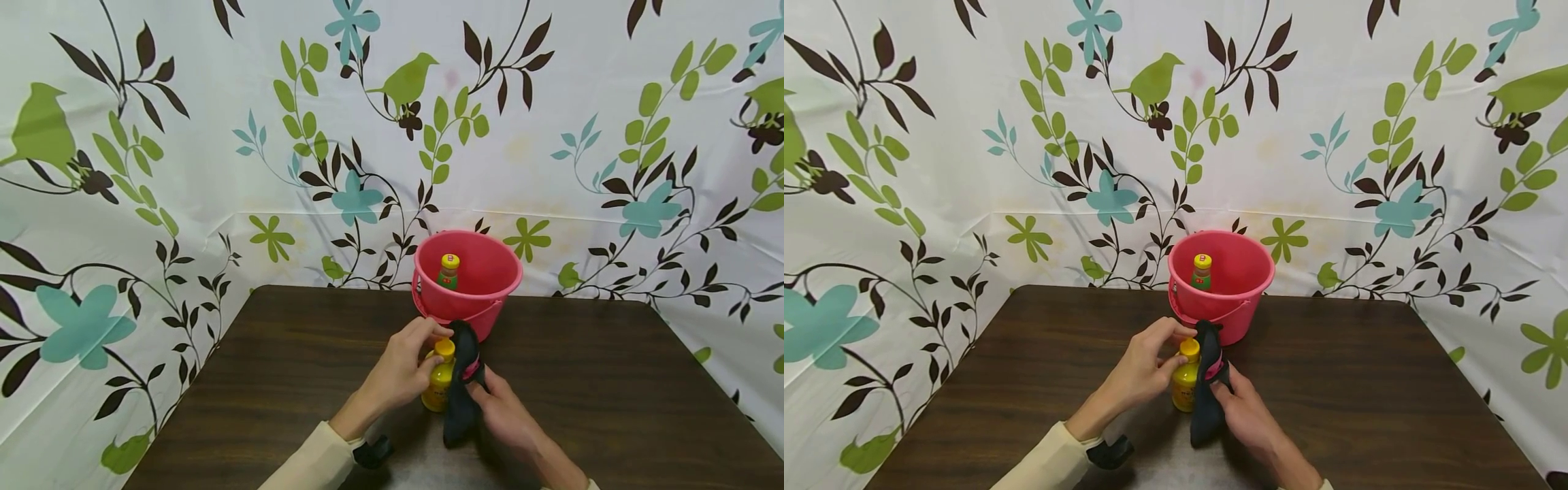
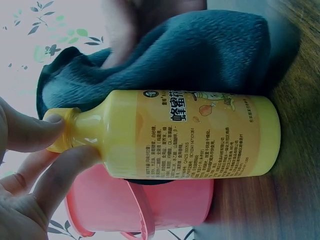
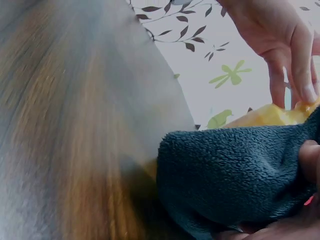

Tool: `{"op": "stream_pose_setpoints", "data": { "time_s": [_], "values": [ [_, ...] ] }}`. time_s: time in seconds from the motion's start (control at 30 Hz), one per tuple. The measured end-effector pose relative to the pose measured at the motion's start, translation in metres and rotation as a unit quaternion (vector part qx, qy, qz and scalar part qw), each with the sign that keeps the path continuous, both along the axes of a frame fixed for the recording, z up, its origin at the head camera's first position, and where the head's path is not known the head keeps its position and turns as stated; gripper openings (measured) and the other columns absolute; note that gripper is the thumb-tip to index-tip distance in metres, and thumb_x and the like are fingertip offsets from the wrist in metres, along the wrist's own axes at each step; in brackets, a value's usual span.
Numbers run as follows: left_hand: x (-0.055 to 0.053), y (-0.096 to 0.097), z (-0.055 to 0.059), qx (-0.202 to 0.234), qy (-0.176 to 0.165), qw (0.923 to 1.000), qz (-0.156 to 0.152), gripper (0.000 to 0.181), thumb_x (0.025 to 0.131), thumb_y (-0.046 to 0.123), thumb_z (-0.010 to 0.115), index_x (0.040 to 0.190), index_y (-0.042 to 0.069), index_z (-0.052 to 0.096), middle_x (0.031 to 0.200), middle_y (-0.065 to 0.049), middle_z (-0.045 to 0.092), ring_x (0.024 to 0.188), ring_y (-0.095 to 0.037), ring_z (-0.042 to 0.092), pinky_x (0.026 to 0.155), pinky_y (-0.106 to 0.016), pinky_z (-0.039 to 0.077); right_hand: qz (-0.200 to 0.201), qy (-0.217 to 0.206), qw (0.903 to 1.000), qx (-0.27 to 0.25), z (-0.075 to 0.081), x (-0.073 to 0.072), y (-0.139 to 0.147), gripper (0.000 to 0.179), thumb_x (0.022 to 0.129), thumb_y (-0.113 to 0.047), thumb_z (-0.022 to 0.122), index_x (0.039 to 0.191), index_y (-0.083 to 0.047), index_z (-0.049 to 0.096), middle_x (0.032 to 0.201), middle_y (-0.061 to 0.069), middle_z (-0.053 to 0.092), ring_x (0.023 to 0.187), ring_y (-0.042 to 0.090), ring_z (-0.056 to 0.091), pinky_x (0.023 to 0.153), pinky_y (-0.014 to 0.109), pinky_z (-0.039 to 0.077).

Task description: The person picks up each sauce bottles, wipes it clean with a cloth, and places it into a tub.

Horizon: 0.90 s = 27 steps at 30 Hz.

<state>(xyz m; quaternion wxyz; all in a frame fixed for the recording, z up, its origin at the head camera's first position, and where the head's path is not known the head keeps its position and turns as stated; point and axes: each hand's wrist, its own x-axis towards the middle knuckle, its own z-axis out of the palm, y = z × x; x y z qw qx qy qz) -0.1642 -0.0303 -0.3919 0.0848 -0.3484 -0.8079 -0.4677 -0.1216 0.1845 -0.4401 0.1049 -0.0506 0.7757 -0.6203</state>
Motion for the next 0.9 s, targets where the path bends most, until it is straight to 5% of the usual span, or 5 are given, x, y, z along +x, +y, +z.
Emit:
{"op": "stream_pose_setpoints", "data": {
  "time_s": [0.17,0.37,0.57,0.9],
  "values": [
    [0.001,0.0,0.0,0.0,0.006,1.0,-0.001,0.041,0.091,-0.009,0.074,0.126,0.009,0.063,0.126,-0.01,0.067,0.111,-0.024,0.073,0.096,-0.04,0.063,-0.038,-0.002,0.9984,-0.042,0.008,0.003,-0.006,0.044,0.111,-0.016,0.047,0.155,-0.007,0.049,0.153,0.015,0.057,0.14,0.027,0.053,0.118,0.044,0.041],
    [0.001,0.001,-0.001,-0.001,0.006,1.0,0.001,0.04,0.091,-0.009,0.074,0.125,0.009,0.063,0.124,-0.01,0.066,0.112,-0.023,0.073,0.096,-0.037,0.063,-0.077,0.006,0.9947,-0.067,0.017,0.005,-0.012,0.04,0.111,-0.012,0.047,0.151,-0.008,0.054,0.148,0.015,0.06,0.13,0.022,0.058,0.104,0.03,0.049],
    [0.001,0.0,-0.001,0.006,0.0,1.0,-0.004,0.041,0.091,-0.01,0.073,0.126,0.009,0.063,0.123,-0.011,0.066,0.113,-0.025,0.073,0.098,-0.043,0.062,-0.086,0.014,0.9892,-0.118,0.026,0.007,-0.014,0.038,0.111,-0.011,0.047,0.148,-0.004,0.053,0.14,0.018,0.061,0.115,0.016,0.065,0.092,0.029,0.058],
    [0.001,0.0,-0.002,0.007,0.0,1.0,-0.005,0.039,0.091,-0.009,0.073,0.124,0.009,0.062,0.123,-0.011,0.066,0.112,-0.026,0.072,0.098,-0.043,0.062,-0.1,0.047,0.9838,-0.141,0.034,0.01,-0.014,0.042,0.112,-0.014,0.049,0.152,-0.002,0.048,0.151,0.015,0.054,0.12,0.004,0.063,0.097,0.022,0.055]
  ]
}}
